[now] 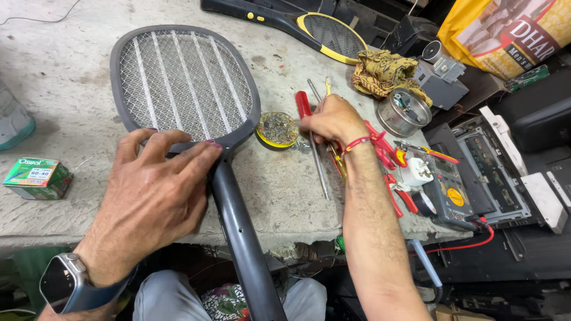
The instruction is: The person repairs an electric fly swatter by soldering wires to the internal circuit board, inserting batteries, and reassembling the handle casing. They then secure the casing with screws and test the device, which activates a purple light on the mesh.
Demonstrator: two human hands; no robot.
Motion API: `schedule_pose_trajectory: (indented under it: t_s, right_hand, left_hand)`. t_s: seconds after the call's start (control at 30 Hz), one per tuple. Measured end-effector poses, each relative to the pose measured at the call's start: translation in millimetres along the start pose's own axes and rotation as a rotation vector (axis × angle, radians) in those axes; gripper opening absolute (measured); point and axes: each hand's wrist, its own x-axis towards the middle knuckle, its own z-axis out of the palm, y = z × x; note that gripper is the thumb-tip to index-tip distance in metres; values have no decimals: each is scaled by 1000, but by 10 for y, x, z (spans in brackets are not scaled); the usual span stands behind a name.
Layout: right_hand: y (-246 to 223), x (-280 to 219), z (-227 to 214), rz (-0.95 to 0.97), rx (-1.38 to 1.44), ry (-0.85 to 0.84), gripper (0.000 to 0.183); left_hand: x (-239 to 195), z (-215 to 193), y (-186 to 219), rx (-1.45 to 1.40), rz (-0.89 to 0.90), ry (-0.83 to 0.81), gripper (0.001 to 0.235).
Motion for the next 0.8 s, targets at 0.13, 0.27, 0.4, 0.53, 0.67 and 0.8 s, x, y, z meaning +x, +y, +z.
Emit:
schedule_pose_trajectory:
  t_s: [0.13,0.27,0.4,0.53,0.67,0.8]
  right_hand:
    - [55,125,-87,-136,186,194,30]
    - [86,-74,-355,-398,958,259,13]
    - [-134,-461,-289,-616,1216,227,12]
    - [-463,-694,-93,-715,988,83,29]
    - [-552,-777,-5,-850,748,-90,32]
    - [-446,-747,-54,-700,619,-192,16]
  left_hand:
    - [58,-11,31,-87,229,86,62]
    - [76,-55,25,-179,227,-60,61]
    - [38,-54,38,-140,153,-37,59]
    - [13,-29,21,-133,116,10,54]
    - [-18,-50,-24,-72,58,176,52]
    - [-34,-48,-45,-132,-112,314,42]
